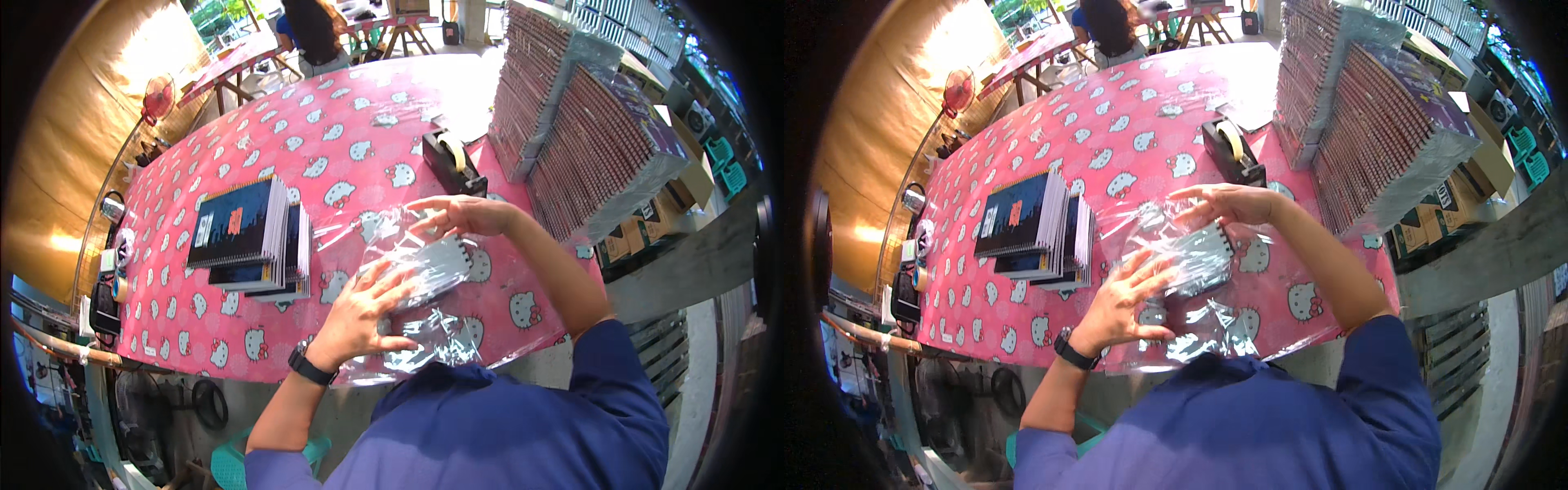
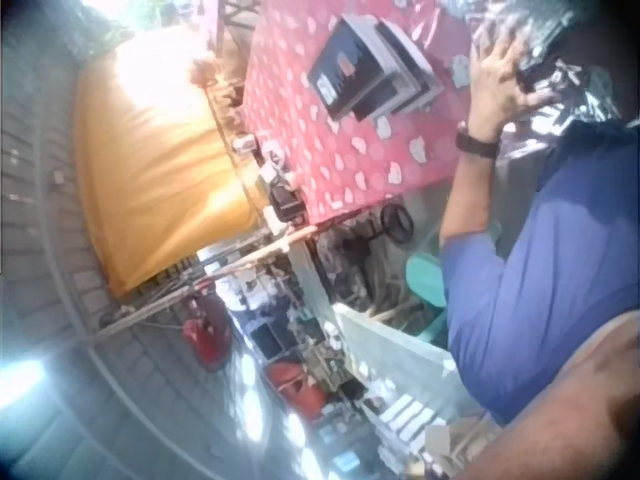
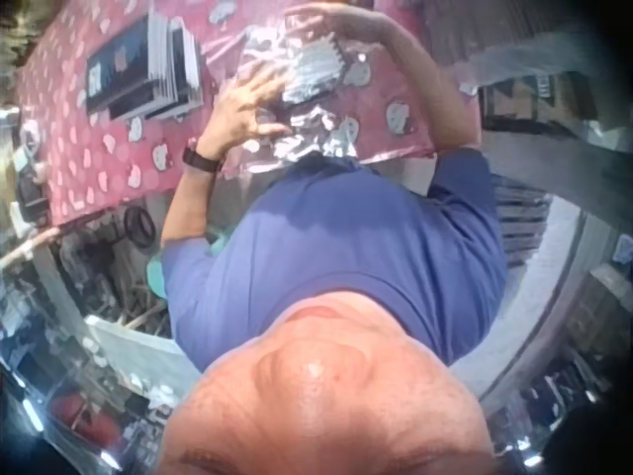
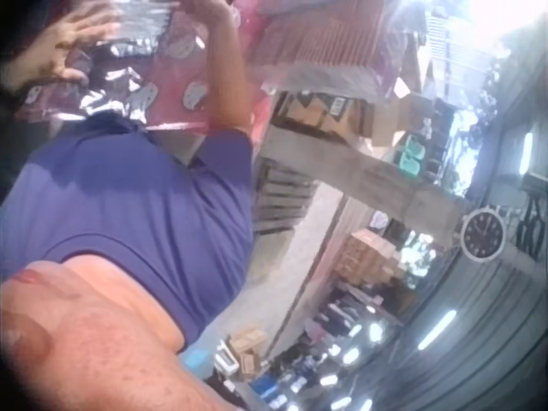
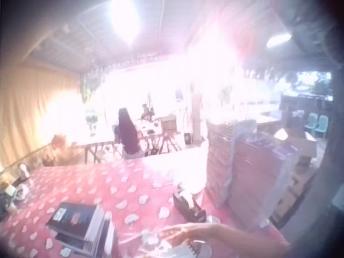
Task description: The person places notebooks into plastic bags, folds the bags, and seals them using a tape dispenser.
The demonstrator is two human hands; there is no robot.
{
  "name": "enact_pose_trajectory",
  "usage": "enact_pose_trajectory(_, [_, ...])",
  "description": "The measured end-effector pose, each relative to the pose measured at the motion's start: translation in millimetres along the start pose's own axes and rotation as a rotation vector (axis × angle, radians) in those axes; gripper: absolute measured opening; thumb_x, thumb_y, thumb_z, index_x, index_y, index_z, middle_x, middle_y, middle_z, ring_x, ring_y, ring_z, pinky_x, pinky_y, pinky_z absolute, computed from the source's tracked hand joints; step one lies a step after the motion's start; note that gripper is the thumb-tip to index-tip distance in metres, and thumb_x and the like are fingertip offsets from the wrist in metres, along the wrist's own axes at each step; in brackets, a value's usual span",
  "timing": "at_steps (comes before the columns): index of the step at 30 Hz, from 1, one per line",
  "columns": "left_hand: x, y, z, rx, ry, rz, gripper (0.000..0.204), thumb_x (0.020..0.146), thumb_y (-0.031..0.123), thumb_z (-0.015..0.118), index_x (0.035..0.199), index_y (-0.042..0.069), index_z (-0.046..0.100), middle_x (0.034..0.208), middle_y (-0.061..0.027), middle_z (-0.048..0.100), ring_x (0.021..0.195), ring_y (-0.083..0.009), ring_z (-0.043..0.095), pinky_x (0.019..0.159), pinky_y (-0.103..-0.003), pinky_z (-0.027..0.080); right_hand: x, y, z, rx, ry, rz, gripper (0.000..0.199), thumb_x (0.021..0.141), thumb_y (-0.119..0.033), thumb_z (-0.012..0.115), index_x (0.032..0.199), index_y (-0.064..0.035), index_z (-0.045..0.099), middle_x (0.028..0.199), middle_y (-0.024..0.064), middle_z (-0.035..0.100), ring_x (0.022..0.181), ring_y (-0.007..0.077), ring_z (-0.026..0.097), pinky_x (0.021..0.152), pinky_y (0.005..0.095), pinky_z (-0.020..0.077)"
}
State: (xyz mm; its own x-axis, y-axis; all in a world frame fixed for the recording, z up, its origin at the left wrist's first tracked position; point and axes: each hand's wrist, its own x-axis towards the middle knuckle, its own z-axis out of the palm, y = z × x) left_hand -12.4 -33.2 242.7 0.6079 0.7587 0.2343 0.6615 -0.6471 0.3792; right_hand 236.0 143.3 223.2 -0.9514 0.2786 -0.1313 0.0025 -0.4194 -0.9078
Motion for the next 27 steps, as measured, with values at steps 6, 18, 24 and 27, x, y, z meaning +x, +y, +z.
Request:
enact_pose_trajectory(6, [1.9,5.4,0.2,0.009,0.016,-0.029,0.073,0.064,0.056,0.072,0.119,0.011,0.058,0.134,-0.0068,0.048,0.131,-0.0328,0.033,0.105,-0.046,0.031,-29.4,29.9,-141.7,-0.481,1.169,-0.337,0.039,0.088,-0.034,0.056,0.108,-0.0003,0.061,0.096,0.0097,0.066,0.083,0.0132,0.060,0.075,0.0271,0.0438])
enact_pose_trajectory(18, [-6.6,3.2,-0.7,-0.002,0.030,-0.091,0.068,0.065,0.051,0.073,0.117,0.009,0.059,0.133,-0.0069,0.049,0.131,-0.0326,0.032,0.106,-0.046,0.030,-22.7,79.2,-132.8,-0.757,1.299,-0.386,0.024,0.075,-0.026,0.072,0.073,-0.0028,0.066,0.067,0.0051,0.059,0.053,0.0181,0.052,0.056,0.0316,0.0443])
enact_pose_trajectory(24, [5.3,12.0,11.9,0.011,0.046,-0.129,0.060,0.065,0.043,0.071,0.115,0.014,0.057,0.138,-0.0008,0.042,0.133,-0.0273,0.030,0.103,-0.063,0.020,-30.6,100.2,-128.5,0.221,0.792,0.152,0.020,0.082,-0.018,0.068,0.070,-0.0097,0.055,0.060,-0.0039,0.049,0.046,0.0038,0.039,0.038,0.0210,0.0257])
enact_pose_trajectory(27, [-4.4,6.1,12.5,0.035,0.058,-0.130,0.064,0.064,0.044,0.071,0.121,0.019,0.055,0.139,-0.0010,0.041,0.133,-0.0293,0.029,0.103,-0.062,0.020,-10.1,35.6,-60.9,-0.064,0.739,0.064,0.018,0.082,-0.019,0.067,0.071,-0.0081,0.057,0.060,-0.0036,0.049,0.047,0.0033,0.037,0.041,0.0197,0.0269])
